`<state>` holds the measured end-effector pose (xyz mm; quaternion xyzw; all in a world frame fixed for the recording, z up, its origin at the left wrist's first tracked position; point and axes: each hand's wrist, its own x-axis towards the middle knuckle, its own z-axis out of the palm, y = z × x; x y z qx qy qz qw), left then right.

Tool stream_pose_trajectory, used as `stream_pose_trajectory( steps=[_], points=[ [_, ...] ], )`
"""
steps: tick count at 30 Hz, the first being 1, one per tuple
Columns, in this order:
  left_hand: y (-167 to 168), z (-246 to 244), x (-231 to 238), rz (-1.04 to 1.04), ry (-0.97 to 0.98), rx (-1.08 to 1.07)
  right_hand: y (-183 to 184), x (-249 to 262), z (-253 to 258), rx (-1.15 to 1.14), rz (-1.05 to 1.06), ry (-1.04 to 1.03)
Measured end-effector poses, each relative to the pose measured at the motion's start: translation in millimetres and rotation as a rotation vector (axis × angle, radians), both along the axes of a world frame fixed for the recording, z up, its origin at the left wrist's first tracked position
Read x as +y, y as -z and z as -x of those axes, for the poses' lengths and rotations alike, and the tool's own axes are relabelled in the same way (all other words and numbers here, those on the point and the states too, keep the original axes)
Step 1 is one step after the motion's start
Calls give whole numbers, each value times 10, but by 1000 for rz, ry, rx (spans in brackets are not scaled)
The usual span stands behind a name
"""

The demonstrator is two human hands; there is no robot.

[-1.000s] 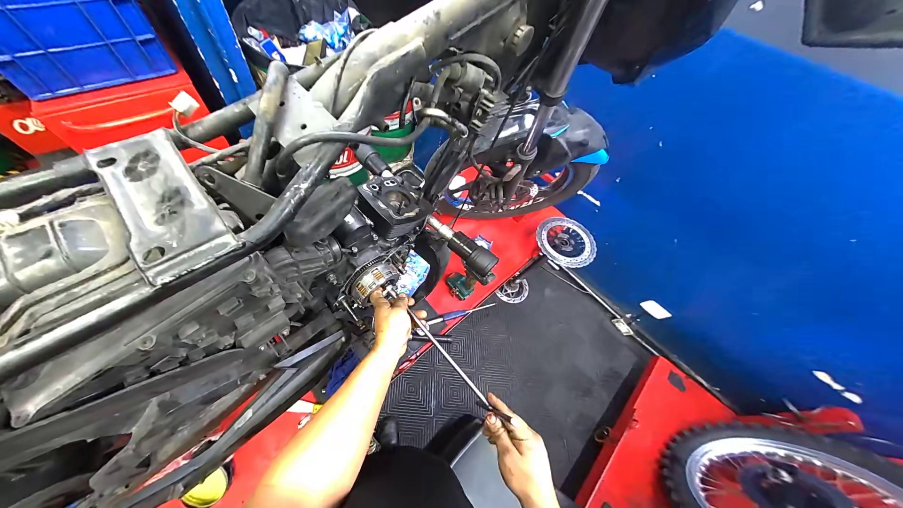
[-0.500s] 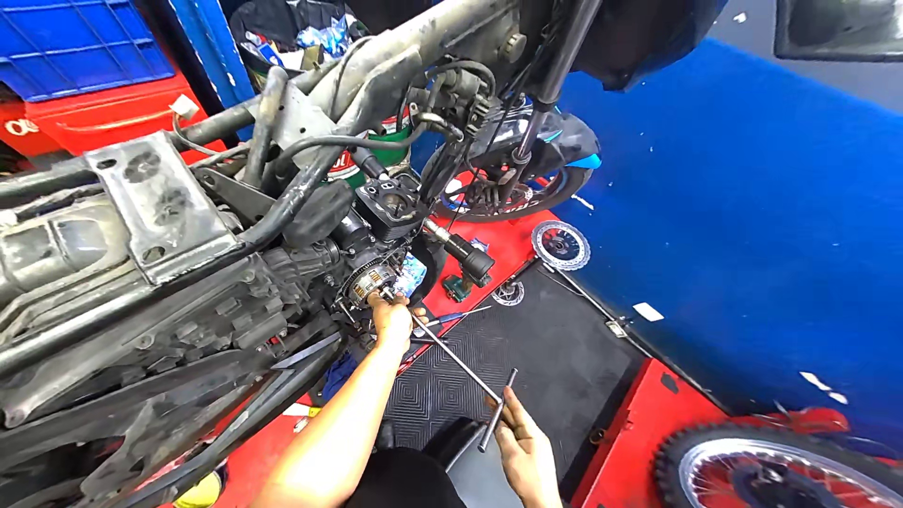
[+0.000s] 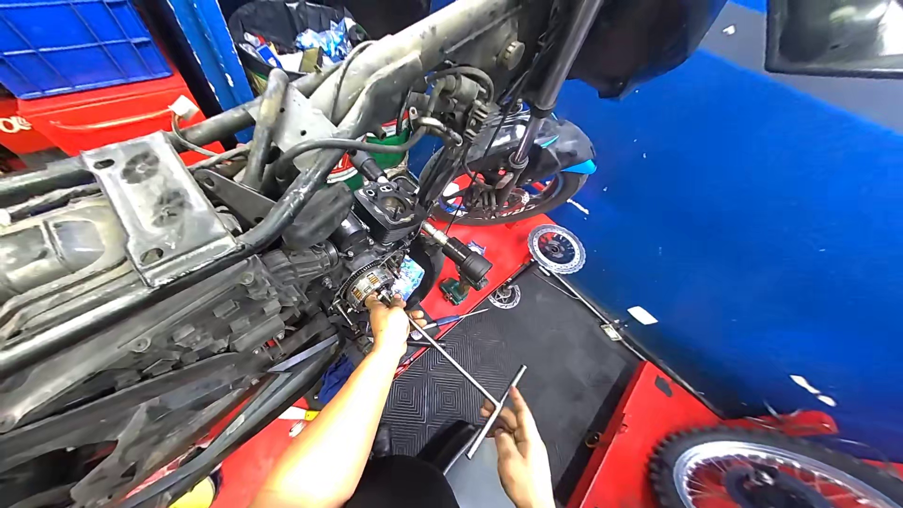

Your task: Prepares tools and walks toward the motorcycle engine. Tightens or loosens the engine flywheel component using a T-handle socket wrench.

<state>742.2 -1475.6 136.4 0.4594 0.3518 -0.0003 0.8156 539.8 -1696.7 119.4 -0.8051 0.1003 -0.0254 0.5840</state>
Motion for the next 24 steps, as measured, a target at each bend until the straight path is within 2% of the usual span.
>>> stream_pose_trajectory(
  steps=[3,5,11,14,17,19,21,24],
  points=[
    [6,2,-2,-11,9,5,193,-74,72,-142,392,-73],
    [-5,5,5,-26,14,0,250,-51,44,-205,431,-11],
    [-13,-8,18,-35,23,4,-23,165,-126,110,-105,244],
    [12,-3,18,-31,21,8,-150,215,-167,145,-219,251],
    [-7,-15,13,-25,21,15,-100,97,-67,20,-89,99],
    [-20,-21,11,-29,23,23,17,-22,-10,-88,122,-13],
    [-15,-16,23,-26,31,29,115,-51,-2,-235,375,-4],
    [-9,1,44,-35,53,24,123,-43,-27,-269,541,-5]
  ],
)
